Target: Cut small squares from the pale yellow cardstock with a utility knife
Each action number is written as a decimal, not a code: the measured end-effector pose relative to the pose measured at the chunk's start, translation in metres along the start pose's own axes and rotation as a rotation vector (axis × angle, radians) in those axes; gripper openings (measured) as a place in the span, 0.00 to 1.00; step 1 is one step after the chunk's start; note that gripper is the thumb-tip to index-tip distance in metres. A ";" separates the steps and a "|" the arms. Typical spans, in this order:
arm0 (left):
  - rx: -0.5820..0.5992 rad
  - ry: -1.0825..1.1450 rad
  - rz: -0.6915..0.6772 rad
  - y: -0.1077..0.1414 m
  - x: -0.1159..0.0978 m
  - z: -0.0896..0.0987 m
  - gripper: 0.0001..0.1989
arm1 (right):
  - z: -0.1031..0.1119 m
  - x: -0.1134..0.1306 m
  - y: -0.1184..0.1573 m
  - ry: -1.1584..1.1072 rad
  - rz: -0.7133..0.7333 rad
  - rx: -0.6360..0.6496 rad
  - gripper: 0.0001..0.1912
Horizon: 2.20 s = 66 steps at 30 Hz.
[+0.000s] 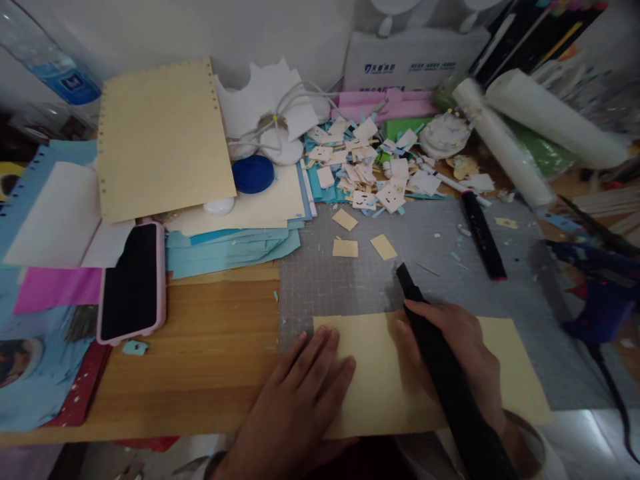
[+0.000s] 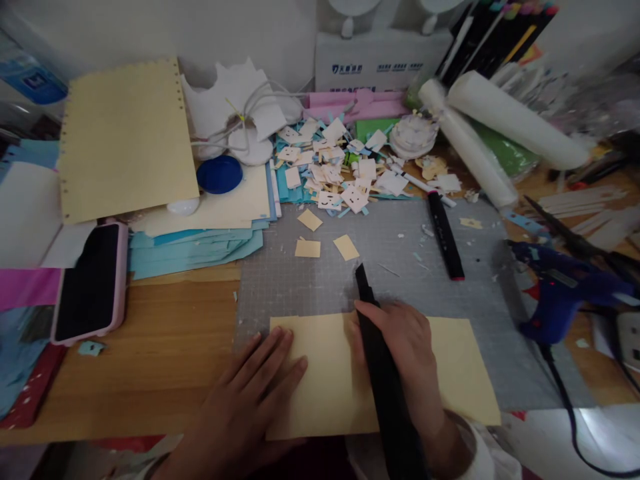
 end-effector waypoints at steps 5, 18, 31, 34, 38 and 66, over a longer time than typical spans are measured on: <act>-0.001 0.003 -0.003 0.000 0.000 0.000 0.42 | -0.001 -0.001 0.002 0.010 0.013 0.004 0.13; -0.020 -0.015 -0.016 -0.001 -0.002 0.002 0.41 | 0.001 0.003 0.000 0.027 0.027 0.000 0.12; -0.018 -0.035 -0.035 0.001 -0.002 -0.001 0.43 | -0.001 -0.002 0.006 0.034 0.024 -0.013 0.12; -0.021 -0.035 -0.036 0.001 -0.003 -0.001 0.42 | 0.001 -0.002 0.005 0.044 -0.002 -0.027 0.10; -0.024 -0.017 -0.035 0.001 -0.002 0.001 0.43 | 0.002 -0.002 0.005 0.040 -0.001 -0.037 0.10; -0.019 0.000 -0.010 0.001 -0.001 0.003 0.45 | -0.002 -0.005 0.007 -0.011 0.001 -0.002 0.13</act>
Point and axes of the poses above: each hand's wrist, its own y-axis away from the middle knuckle, its own z-axis out of the back of the hand, x = y × z, the point moved 10 cm from there along -y, towards the middle knuckle, and after that the axes turned 5 degrees about -x, right-handed, at the moved point
